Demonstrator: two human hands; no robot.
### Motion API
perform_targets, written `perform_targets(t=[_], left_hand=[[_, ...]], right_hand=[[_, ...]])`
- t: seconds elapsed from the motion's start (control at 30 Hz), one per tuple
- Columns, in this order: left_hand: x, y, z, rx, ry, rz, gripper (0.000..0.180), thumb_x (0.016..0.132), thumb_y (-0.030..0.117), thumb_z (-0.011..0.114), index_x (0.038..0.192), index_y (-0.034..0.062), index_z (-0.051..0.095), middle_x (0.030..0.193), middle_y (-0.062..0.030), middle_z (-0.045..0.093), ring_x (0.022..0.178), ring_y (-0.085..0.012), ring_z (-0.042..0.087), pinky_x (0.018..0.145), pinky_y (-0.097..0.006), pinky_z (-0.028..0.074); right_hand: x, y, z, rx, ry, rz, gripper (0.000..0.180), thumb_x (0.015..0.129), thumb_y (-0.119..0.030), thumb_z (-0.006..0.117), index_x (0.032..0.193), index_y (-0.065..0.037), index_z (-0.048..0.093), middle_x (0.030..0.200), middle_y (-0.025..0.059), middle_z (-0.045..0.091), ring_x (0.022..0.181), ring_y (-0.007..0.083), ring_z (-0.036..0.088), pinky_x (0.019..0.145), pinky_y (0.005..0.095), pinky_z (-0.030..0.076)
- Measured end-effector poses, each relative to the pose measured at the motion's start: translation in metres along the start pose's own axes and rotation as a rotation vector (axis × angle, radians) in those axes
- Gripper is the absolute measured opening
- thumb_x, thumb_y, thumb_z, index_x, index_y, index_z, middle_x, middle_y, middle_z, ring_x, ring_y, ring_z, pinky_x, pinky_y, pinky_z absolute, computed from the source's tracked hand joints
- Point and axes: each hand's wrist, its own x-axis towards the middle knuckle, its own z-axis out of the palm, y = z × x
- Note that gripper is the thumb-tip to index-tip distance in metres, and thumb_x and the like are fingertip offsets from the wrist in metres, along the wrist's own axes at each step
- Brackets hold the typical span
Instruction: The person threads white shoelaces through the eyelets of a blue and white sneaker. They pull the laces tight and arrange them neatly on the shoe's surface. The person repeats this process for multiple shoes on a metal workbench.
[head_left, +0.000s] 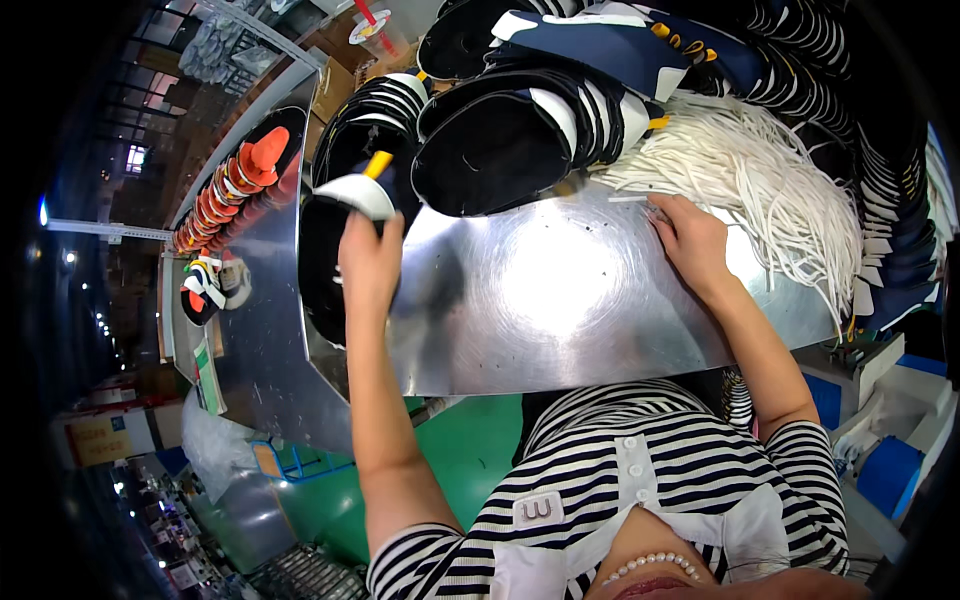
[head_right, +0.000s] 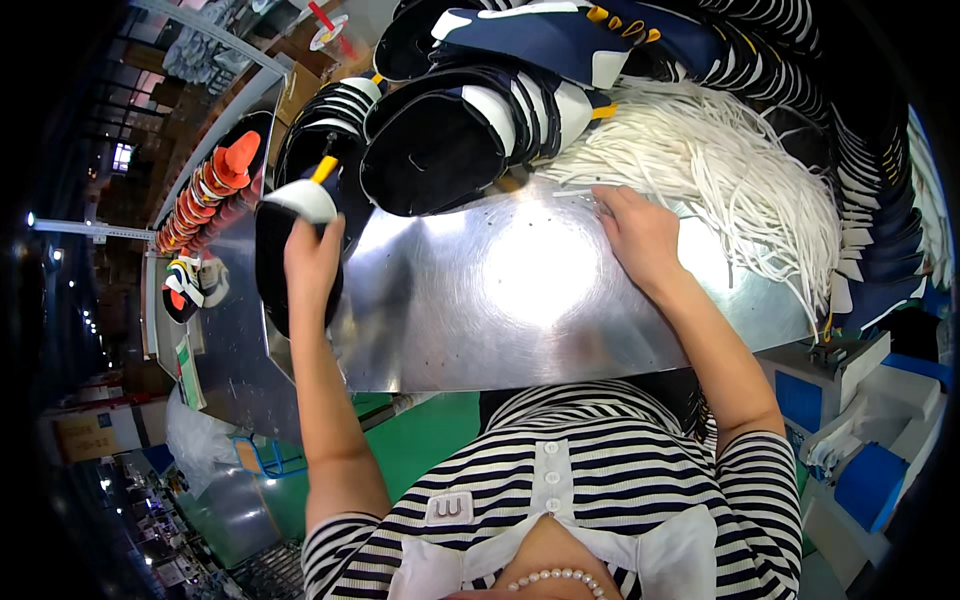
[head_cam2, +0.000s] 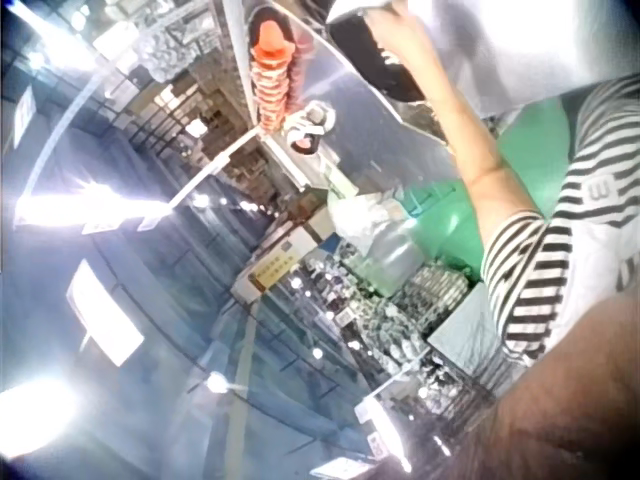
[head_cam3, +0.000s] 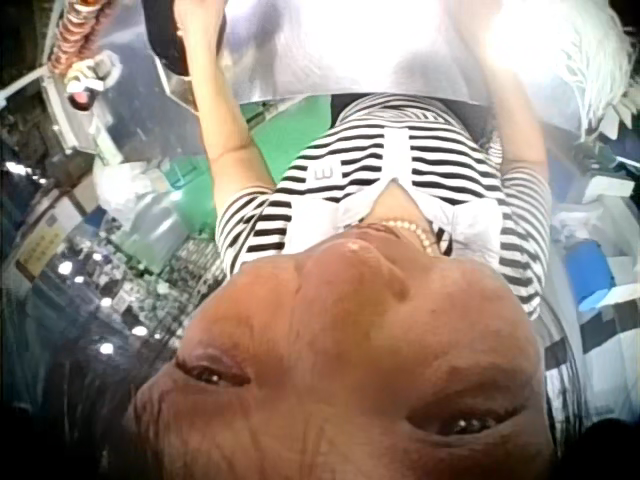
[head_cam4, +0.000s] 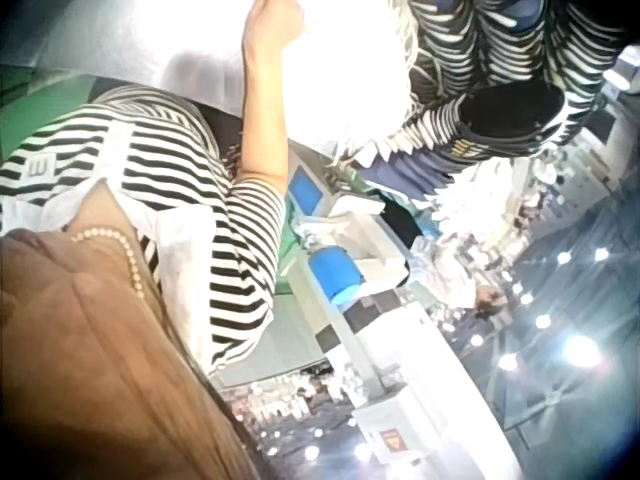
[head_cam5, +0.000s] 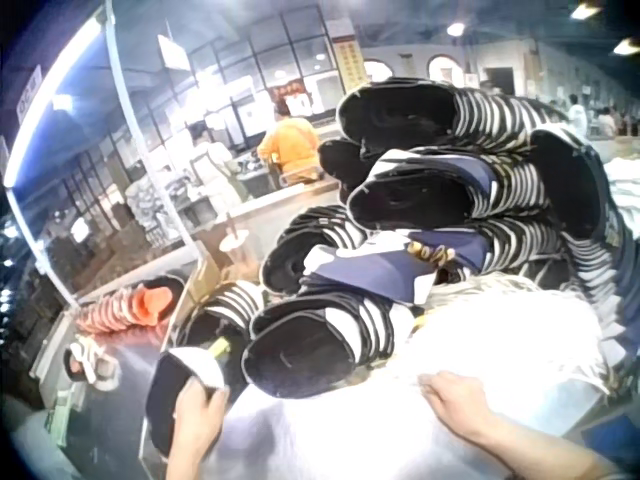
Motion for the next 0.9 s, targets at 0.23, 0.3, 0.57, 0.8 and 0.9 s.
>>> perform_targets(t=[0.23,0.3,0.57,0.8,0.9], left_hand=[[0.152,-0.075,0.097,0.116,0.066,0.354,0.042,0.087,0.015,0.063,0.123,-0.006,0.055,0.115,-0.0256,0.056,0.103,-0.0455,0.057,0.088,-0.047,0.048],[0.14,-0.072,0.099,0.102,0.097,0.352,0.044,0.089,0.018,0.064,0.124,-0.0062,0.055,0.112,-0.0252,0.057,0.1,-0.0441,0.059,0.087,-0.045,0.048],[0.021,-0.045,0.112,-0.29,0.16,-0.05,0.044,0.086,0.024,0.074,0.117,-0.0036,0.059,0.092,-0.0096,0.063,0.076,-0.0152,0.058,0.07,-0.027,0.048],[-0.008,-0.004,0.068,-0.726,0.57,0.019,0.014,0.094,0.008,0.063,0.105,0.0004,0.059,0.09,-0.0026,0.06,0.079,-0.008,0.055,0.072,-0.021,0.045],[-0.051,0.053,0.036,-0.656,0.737,0.177,0.017,0.094,0.003,0.061,0.109,-0.0031,0.056,0.098,-0.0078,0.062,0.089,-0.0104,0.059,0.08,-0.023,0.048]], right_hand=[[0.009,0.01,-0.005,-0.006,-0.266,-0.021,0.016,0.082,-0.015,0.068,0.091,-0.006,0.059,0.083,0.0136,0.066,0.073,0.0339,0.065,0.064,0.0429,0.05],[0.009,0.008,-0.015,-0.028,-0.317,0.004,0.014,0.082,-0.015,0.067,0.09,-0.006,0.059,0.082,0.014,0.066,0.072,0.035,0.064,0.064,0.044,0.05],[-0.01,-0.063,-0.033,0.868,-0.636,0.08,0.008,0.084,-0.007,0.067,0.091,-0.004,0.064,0.068,0.001,0.059,0.06,0.0102,0.052,0.057,0.0252,0.043],[-0.026,-0.069,-0.075,1.193,-0.352,0.1,0.007,0.089,-0.006,0.062,0.094,-0.003,0.06,0.093,0.0052,0.063,0.072,0.0058,0.052,0.064,0.0195,0.044],[-0.046,-0.046,-0.077,1.369,-0.217,0.321,0.005,0.094,-0.008,0.059,0.095,-0.004,0.058,0.095,0.0061,0.064,0.058,0.0008,0.044,0.051,0.0141,0.034]])
